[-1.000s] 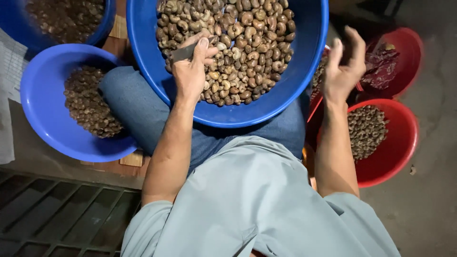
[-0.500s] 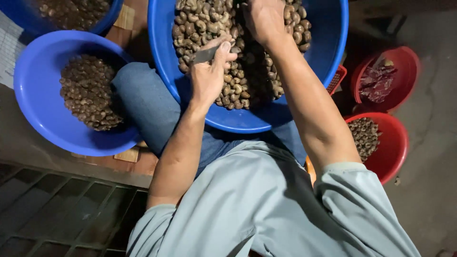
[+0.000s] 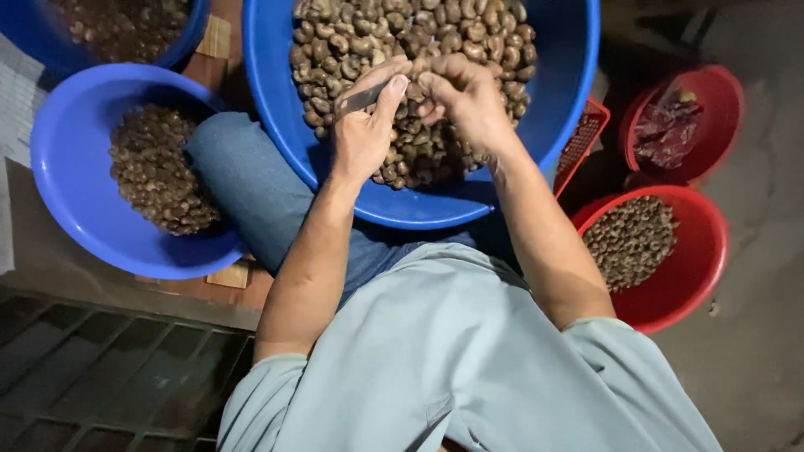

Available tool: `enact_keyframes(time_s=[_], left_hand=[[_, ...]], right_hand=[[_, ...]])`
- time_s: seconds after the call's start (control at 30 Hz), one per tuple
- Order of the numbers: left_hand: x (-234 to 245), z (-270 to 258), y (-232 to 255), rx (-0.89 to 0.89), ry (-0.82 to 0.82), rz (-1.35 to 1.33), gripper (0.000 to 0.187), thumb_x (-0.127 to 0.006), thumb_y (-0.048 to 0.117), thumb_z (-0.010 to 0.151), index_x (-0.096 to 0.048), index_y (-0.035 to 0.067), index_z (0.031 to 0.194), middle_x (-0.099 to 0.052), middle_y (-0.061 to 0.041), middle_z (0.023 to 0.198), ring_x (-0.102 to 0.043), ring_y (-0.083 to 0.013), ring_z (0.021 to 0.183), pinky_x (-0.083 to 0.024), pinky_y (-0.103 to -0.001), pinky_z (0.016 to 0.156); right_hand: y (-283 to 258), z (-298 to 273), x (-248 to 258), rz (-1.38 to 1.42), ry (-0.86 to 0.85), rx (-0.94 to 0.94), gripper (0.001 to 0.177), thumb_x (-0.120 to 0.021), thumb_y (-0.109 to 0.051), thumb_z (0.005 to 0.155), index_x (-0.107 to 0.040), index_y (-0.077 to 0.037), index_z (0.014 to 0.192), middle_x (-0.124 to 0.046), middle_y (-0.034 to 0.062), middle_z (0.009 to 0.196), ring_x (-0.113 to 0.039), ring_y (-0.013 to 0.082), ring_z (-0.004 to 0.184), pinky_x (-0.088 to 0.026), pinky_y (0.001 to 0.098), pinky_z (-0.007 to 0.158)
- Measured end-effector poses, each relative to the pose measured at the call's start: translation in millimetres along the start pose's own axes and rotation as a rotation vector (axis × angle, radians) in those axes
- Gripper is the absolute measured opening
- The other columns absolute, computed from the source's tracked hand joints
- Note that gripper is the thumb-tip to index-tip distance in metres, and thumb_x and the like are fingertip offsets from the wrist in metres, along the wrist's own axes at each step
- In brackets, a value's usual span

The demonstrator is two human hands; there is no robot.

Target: Manually peeling nuts using a small knife and sorting them into different plastic bowls while sitting on the floor.

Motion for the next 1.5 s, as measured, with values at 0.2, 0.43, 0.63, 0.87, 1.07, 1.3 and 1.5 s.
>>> enact_keyframes(time_s=[0.2, 0.43, 0.63, 0.87, 1.07, 1.3, 1.5], left_hand=[[-11.8, -6.0, -2.7, 0.009, -0.113, 0.022, 0.019, -0.062, 0.003, 0.101, -0.072, -0.004, 0.116, -0.066, -0.016, 0.131, -0.066, -0.0264, 0.119, -0.057, -0.033, 0.101], [-13.3, -7.6, 4.3, 0.002, -0.137, -0.021, 0.024, -0.061, 0.002, 0.102, -0.066, -0.008, 0.123, -0.070, -0.017, 0.126, -0.074, -0.0223, 0.097, -0.064, -0.029, 0.086], [-11.5, -6.8, 7.6, -0.063, -0.141, 0.046, 0.026, -0.062, 0.011, 0.105, -0.065, 0.001, 0.128, -0.071, -0.016, 0.126, -0.071, -0.0249, 0.113, -0.063, -0.033, 0.098], [-10.2, -6.5, 1.2, -0.136, -0.134, 0.072, 0.021, -0.063, 0.011, 0.104, -0.068, 0.002, 0.123, -0.071, -0.016, 0.123, -0.070, -0.0244, 0.109, -0.063, -0.033, 0.092], [-6.0, -6.0, -12.4, -0.116, -0.080, 0.037, 0.023, -0.061, 0.013, 0.106, -0.065, 0.003, 0.126, -0.073, -0.019, 0.119, -0.075, -0.0277, 0.105, -0.068, -0.034, 0.085], [13.9, -4.9, -35.4, 0.055, 0.110, 0.049, 0.024, -0.061, 0.015, 0.106, -0.066, 0.004, 0.126, -0.079, -0.018, 0.104, -0.082, -0.0254, 0.095, -0.072, -0.028, 0.069], [11.2, -6.2, -33.8, 0.089, 0.097, 0.057, 0.025, -0.060, 0.016, 0.105, -0.065, 0.006, 0.127, -0.080, -0.014, 0.104, -0.081, -0.0221, 0.093, -0.069, -0.027, 0.067]], right_hand=[[-0.3, -25.5, -1.2, 0.264, -0.017, -0.073, 0.023, -0.059, -0.009, 0.103, -0.065, 0.001, 0.123, -0.073, 0.0114, 0.102, -0.073, 0.0152, 0.081, -0.061, 0.0223, 0.071], [2.5, -25.7, 1.7, 0.286, 0.006, -0.069, 0.024, -0.060, -0.010, 0.102, -0.061, 0.003, 0.122, -0.074, 0.0137, 0.098, -0.076, 0.0193, 0.083, -0.063, 0.0242, 0.072], [0.8, -26.9, 1.1, 0.319, 0.031, -0.165, 0.021, -0.065, -0.014, 0.099, -0.066, 0.001, 0.114, -0.075, 0.0121, 0.093, -0.076, 0.0186, 0.078, -0.064, 0.0242, 0.068], [-0.1, -27.8, -0.8, 0.368, 0.006, -0.171, 0.020, -0.066, -0.013, 0.098, -0.066, 0.002, 0.110, -0.075, 0.0129, 0.089, -0.075, 0.0180, 0.074, -0.062, 0.0230, 0.065], [-11.2, -27.6, 4.2, 0.242, 0.043, -0.054, 0.020, -0.061, -0.009, 0.101, -0.066, 0.002, 0.117, -0.073, 0.0123, 0.089, -0.075, 0.0182, 0.075, -0.065, 0.0249, 0.067], [-78.0, -99.5, 86.4, -0.249, 0.551, 0.496, 0.014, -0.060, 0.004, 0.106, -0.063, -0.003, 0.119, -0.068, 0.0105, 0.098, -0.066, 0.0155, 0.082, -0.058, 0.0267, 0.072], [-17.3, -136.1, 189.4, -0.363, 0.726, 0.373, 0.012, -0.063, -0.004, 0.110, -0.064, 0.001, 0.121, -0.064, 0.0052, 0.094, -0.053, 0.0098, 0.073, -0.047, 0.0230, 0.067]])
Point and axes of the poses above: each hand's wrist, its own z-axis towards the middle knuckle, its own x-axis out of the back of the hand, y = z × x, the point moved 7 cm from there along z, towards the middle knuckle
